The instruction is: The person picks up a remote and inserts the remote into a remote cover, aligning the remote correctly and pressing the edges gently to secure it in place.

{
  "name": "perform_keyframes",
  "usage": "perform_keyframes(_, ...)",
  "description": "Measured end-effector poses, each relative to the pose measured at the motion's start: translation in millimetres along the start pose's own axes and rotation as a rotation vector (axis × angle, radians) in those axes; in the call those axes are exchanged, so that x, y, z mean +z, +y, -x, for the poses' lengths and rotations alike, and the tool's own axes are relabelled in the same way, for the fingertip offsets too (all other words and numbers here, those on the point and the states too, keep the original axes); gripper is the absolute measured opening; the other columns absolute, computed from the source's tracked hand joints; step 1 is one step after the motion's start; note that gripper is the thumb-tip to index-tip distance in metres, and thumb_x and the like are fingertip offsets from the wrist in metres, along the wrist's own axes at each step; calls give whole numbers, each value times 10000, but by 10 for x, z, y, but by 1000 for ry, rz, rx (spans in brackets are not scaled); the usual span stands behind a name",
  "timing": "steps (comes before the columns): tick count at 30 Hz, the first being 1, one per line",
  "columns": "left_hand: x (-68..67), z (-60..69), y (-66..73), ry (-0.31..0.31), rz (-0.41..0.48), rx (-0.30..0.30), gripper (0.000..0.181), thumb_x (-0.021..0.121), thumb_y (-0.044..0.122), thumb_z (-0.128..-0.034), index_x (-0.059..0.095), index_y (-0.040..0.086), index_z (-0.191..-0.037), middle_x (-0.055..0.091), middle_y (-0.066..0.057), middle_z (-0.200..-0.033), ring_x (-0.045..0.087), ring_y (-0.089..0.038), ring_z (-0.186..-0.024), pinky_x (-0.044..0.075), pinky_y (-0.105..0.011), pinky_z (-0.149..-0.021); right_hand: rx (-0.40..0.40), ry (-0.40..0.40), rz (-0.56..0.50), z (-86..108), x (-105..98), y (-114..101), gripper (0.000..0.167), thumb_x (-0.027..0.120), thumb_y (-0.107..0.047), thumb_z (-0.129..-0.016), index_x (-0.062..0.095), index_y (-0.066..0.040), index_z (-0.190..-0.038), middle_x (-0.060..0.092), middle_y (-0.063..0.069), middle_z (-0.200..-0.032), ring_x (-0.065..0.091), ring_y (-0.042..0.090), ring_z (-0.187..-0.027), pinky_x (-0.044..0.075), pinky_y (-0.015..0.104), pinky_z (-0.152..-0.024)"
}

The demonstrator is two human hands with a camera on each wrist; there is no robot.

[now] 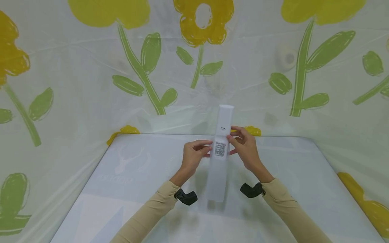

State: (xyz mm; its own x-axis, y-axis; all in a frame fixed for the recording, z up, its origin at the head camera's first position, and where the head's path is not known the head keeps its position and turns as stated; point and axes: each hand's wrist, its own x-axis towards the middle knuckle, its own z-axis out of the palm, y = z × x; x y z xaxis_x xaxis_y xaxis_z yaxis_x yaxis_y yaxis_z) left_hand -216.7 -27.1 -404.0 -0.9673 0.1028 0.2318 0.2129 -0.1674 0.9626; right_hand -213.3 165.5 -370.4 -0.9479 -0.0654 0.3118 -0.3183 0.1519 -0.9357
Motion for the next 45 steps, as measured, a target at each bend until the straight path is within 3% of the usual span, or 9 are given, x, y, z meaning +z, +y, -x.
perform_keyframes(5,37,22,10,19,23,31,167,703,-57,-798,703,-83,-962,679,-185,-947,671,-187,-793,577,-369,-657,-12,-5,31,3,-3,-19,398,619,-181,-928,512,-64,-1293,600,158,-1127,633,174,-887,571,361,-569)
perform_keyframes(13,37,27,43,-10,16,61,138,688,-59,-813,680,-121,-936,668,-222,-923,664,-165,-774,573,-411,-661,-15,-48,59,9,-7,-23,377,605,-165,-936,518,-53,-1285,595,170,-1127,611,231,-912,571,354,-588)
perform_keyframes(20,70,124,271,-8,-14,65,120,648,-96,-831,652,-157,-934,653,-242,-918,665,-189,-788,575,-401,-667,-9,-70,74,22,0,-25,374,607,-153,-933,533,-18,-1273,597,194,-1112,603,297,-938,572,352,-602)
perform_keyframes(23,76,136,302,-17,-24,62,136,640,-89,-841,648,-151,-961,648,-244,-938,663,-210,-799,573,-419,-681,10,-59,74,25,-10,-13,379,609,-155,-932,530,-17,-1275,598,194,-1117,603,293,-943,572,350,-604)
perform_keyframes(29,78,102,198,-74,-63,9,245,656,21,-872,634,-80,-1095,639,-198,-1044,648,-250,-861,568,-425,-720,20,-39,62,29,-36,5,373,627,-142,-920,544,-33,-1266,607,175,-1095,608,218,-900,569,336,-591)
perform_keyframes(32,93,76,107,-58,-62,-31,294,690,84,-861,632,-39,-1121,634,-180,-1060,648,-240,-858,572,-394,-714,-6,-49,63,36,-33,0,377,640,-133,-910,555,-36,-1264,618,165,-1087,610,199,-900,570,336,-603)
perform_keyframes(38,127,72,67,24,-71,-47,332,735,176,-835,636,30,-1116,643,-128,-1052,664,-209,-806,576,-351,-678,-45,-123,38,52,-71,20,386,659,-71,-884,568,-3,-1252,615,184,-1138,599,226,-986,565,317,-721)
perform_keyframes(45,122,47,96,31,-42,-20,309,745,148,-822,646,67,-1104,647,-69,-1060,661,-215,-798,576,-364,-666,-106,-283,-67,58,-215,117,466,651,81,-836,523,45,-1283,540,214,-1269,572,239,-1104,533,303,-837)
